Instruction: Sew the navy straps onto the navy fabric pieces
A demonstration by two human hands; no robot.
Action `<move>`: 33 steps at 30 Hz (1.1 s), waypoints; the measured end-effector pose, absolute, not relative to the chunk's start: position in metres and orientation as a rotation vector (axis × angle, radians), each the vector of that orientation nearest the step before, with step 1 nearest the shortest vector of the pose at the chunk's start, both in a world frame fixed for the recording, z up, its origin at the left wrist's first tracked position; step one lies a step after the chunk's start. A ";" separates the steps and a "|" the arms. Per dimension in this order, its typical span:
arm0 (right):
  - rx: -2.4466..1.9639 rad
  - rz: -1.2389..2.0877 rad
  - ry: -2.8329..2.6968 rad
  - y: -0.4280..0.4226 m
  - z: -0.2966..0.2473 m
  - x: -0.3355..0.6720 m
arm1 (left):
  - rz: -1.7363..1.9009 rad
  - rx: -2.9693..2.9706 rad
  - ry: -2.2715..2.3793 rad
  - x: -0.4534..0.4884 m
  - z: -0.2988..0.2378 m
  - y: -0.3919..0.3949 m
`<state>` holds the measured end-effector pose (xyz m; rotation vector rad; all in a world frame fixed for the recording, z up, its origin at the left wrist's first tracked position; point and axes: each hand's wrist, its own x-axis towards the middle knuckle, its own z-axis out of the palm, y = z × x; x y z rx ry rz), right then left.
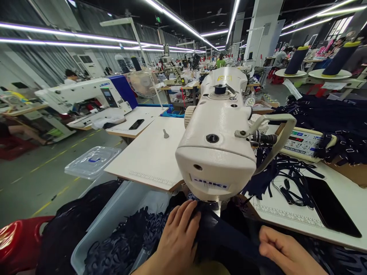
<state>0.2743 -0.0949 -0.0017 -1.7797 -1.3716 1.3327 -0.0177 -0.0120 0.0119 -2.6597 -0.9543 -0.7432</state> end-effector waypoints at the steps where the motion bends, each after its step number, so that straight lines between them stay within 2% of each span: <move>1: -1.688 1.482 -1.334 -0.090 0.001 0.265 | -0.800 -2.622 -0.972 -0.022 0.008 -0.009; 3: -1.488 1.701 -1.276 -0.081 0.005 0.249 | -0.877 -2.565 -1.008 -0.029 0.001 -0.003; 5: -1.389 1.773 -1.285 -0.074 0.004 0.237 | -0.906 -2.534 -1.049 -0.037 -0.004 0.002; 7: -1.453 1.680 -1.361 -0.068 0.000 0.232 | -0.918 -2.521 -1.086 -0.044 -0.006 0.007; 10: -1.667 1.375 -1.528 -0.065 -0.002 0.232 | -0.937 -2.513 -1.106 -0.051 -0.006 0.011; 12: -1.737 1.313 -1.591 -0.065 0.001 0.233 | -0.943 -2.497 -1.110 -0.052 -0.004 0.013; 17: -1.646 1.622 -1.276 -0.071 0.015 0.232 | -0.950 -2.489 -1.132 -0.049 -0.004 0.015; 23: -1.560 1.230 -1.027 -0.061 0.016 0.216 | -0.910 -2.421 -1.233 -0.047 -0.015 0.023; 28: -1.580 1.015 -1.232 -0.039 0.015 0.197 | -0.790 -2.321 -1.293 -0.043 -0.033 0.036; 30: -1.641 0.914 -1.360 -0.032 0.012 0.195 | -0.787 -2.371 -1.185 -0.038 -0.035 0.034; 33: -1.687 0.852 -1.459 -0.027 0.009 0.196 | -0.776 -2.531 -0.723 -0.029 -0.027 0.025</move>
